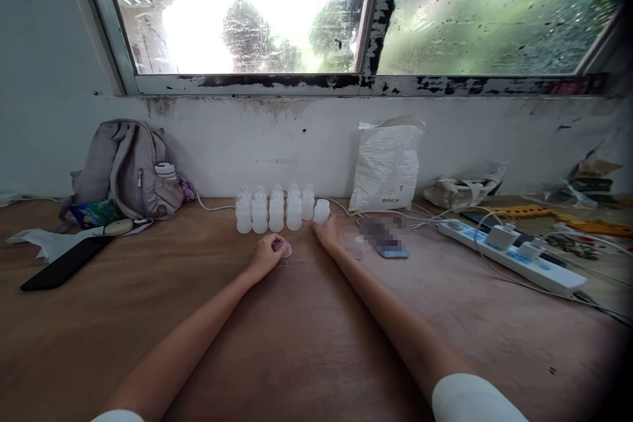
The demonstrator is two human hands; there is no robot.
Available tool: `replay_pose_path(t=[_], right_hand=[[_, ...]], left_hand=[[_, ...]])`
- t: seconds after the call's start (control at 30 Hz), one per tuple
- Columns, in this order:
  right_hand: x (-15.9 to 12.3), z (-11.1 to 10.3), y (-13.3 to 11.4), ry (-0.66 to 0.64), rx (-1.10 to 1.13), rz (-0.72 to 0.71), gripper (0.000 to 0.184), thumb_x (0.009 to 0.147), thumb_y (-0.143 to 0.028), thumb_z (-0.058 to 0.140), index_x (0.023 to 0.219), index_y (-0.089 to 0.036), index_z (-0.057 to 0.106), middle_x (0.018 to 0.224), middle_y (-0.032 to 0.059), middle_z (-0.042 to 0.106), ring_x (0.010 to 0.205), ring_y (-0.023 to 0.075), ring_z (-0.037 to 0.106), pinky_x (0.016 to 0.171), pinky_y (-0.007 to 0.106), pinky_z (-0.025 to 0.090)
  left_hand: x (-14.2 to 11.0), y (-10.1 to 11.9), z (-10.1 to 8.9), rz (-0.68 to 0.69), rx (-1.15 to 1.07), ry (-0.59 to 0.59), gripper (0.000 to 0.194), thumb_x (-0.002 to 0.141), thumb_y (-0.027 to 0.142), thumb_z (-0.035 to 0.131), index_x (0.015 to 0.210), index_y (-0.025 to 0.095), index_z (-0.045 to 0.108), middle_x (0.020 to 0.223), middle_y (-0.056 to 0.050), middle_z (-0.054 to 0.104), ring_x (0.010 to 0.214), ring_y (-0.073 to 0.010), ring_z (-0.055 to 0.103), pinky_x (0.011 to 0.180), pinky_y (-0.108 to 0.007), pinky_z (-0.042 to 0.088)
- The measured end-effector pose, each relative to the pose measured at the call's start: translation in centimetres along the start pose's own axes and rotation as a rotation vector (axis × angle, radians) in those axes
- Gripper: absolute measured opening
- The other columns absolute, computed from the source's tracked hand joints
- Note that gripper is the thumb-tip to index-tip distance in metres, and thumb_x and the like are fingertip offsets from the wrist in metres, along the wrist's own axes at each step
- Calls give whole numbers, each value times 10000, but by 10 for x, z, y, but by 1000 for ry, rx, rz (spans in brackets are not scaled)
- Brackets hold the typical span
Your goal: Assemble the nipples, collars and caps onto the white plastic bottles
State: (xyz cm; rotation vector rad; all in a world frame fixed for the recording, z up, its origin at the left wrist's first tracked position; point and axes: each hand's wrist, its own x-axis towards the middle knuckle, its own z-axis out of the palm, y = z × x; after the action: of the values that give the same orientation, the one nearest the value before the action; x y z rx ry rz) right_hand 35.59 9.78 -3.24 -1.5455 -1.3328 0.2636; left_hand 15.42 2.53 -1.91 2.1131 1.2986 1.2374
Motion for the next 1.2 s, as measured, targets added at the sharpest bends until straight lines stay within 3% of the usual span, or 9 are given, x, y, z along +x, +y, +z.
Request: replay_pose_path(t=[0.17, 0.33, 0.43, 0.57, 0.67, 0.83, 1.1, 1.2], right_hand=[[-6, -6, -6, -15, -20, 80, 413, 620, -294, 589, 970, -135, 440, 969, 146, 555, 945, 288, 528, 794, 415, 405], [-32, -20, -16, -131, -4, 7, 397, 636, -302, 579, 967, -134, 438, 962, 132, 551, 919, 269, 527, 771, 399, 416], [-55, -26, -27, -279, 40, -107, 426, 631, -316, 610, 996, -160, 455, 964, 89, 572, 892, 230, 540, 769, 355, 428], [-82, -27, -46, -595, 120, -387, 535, 680, -362, 591, 1134, -148, 408, 1005, 90, 574, 888, 210, 545, 768, 334, 425], [-92, -26, -57, -703, 136, -473, 577, 702, -385, 575, 1187, -143, 376, 1041, 104, 565, 906, 215, 540, 772, 334, 418], [-96, -26, -60, -710, 119, -490, 613, 702, -385, 581, 1215, -135, 357, 1041, 111, 566, 905, 220, 537, 764, 337, 418], [-96, -27, -59, -701, 126, -495, 576, 694, -343, 595, 1187, -140, 378, 1043, 102, 568, 910, 218, 539, 778, 339, 421], [-96, -26, -59, -694, 143, -529, 530, 704, -311, 579, 1166, -136, 388, 1076, 105, 550, 959, 219, 523, 821, 345, 407]], left_hand=[[-2, 3, 0, 12, -56, 33, 113, 703, 261, 574, 744, 157, 595, 755, -33, 630, 673, -145, 567, 646, -267, 448], [-1, 10, -7, 17, -130, 144, 184, 783, 312, 477, 826, 166, 581, 821, -49, 607, 742, -151, 572, 660, -267, 466], [4, 23, -18, 37, -165, 187, 211, 785, 346, 476, 848, 175, 582, 872, -50, 576, 752, -140, 567, 662, -249, 476], [10, 45, -35, 107, -217, 169, 220, 792, 354, 469, 914, 200, 569, 922, -37, 556, 794, -128, 555, 680, -225, 476], [12, 55, -43, 159, -219, 116, 187, 799, 331, 456, 884, 196, 555, 897, -24, 556, 817, -130, 539, 725, -235, 462], [9, 55, -43, 106, -200, -22, 182, 818, 317, 395, 832, 190, 525, 796, 2, 565, 735, -122, 543, 680, -225, 448], [5, 57, -38, 137, -118, -53, 197, 826, 346, 386, 888, 195, 496, 878, -13, 571, 815, -135, 536, 746, -233, 418], [3, 55, -35, 197, -84, -43, 229, 792, 353, 455, 952, 190, 468, 936, -33, 551, 848, -149, 530, 760, -243, 412]])
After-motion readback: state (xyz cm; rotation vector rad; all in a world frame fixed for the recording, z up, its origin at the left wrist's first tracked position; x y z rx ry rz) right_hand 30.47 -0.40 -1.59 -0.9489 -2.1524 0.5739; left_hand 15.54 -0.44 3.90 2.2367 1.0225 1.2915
